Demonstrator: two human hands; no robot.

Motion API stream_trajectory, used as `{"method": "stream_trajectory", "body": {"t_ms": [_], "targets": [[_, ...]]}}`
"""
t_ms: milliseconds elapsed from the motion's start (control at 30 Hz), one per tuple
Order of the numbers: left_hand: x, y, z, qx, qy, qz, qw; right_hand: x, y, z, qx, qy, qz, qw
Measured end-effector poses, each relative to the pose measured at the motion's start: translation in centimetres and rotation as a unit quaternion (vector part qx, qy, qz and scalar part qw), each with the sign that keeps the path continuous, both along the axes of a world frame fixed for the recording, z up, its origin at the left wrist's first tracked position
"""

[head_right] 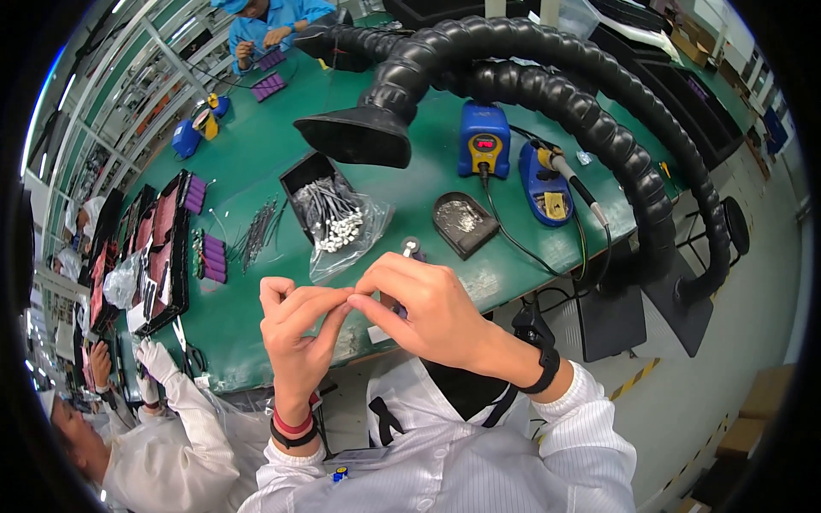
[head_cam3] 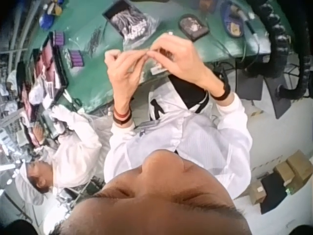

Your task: Soldering wires and components onto an electronic circuit board and battery assembly.

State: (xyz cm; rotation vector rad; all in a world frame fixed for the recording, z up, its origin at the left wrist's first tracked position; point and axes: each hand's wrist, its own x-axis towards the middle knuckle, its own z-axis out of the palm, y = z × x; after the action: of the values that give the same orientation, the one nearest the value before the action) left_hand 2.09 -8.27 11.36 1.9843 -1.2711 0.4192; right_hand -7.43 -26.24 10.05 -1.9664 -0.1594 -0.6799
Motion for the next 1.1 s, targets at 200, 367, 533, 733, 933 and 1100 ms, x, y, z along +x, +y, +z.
{"method": "stream_trajectory", "body": {"t_ms": [200, 367, 533, 733, 933, 1100], "targets": [[0.2, -1.8, -2.6, -0.03, 0.031, 0.02, 0.999, -1.2, -2.2, -2.0, 0.08, 0.03, -0.084, 0.993], [0.3, -2.7, -3.9, 0.005, -0.035, 0.071, 0.997, -3.8, -5.7, -4.9, 0.438, 0.011, -0.18, 0.881], [-0.1, -4.1, -4.0, 0.031, -0.053, 0.081, 0.995, -4.1, -9.2, -6.2, 0.516, -0.069, -0.296, 0.8], [-0.2, -5.3, -4.0, 0.054, -0.036, 0.105, 0.992, -1.2, -12.7, -6.1, 0.402, -0.063, -0.361, 0.839], [-0.3, -6.0, -4.2, 0.065, -0.033, 0.111, 0.991, -1.5, -15.9, -7.6, 0.266, -0.072, -0.415, 0.867], [-0.5, -6.4, -3.9, 0.078, -0.023, 0.119, 0.99, -4.7, -13.6, -7.0, 0.09, -0.062, -0.546, 0.83]]}}
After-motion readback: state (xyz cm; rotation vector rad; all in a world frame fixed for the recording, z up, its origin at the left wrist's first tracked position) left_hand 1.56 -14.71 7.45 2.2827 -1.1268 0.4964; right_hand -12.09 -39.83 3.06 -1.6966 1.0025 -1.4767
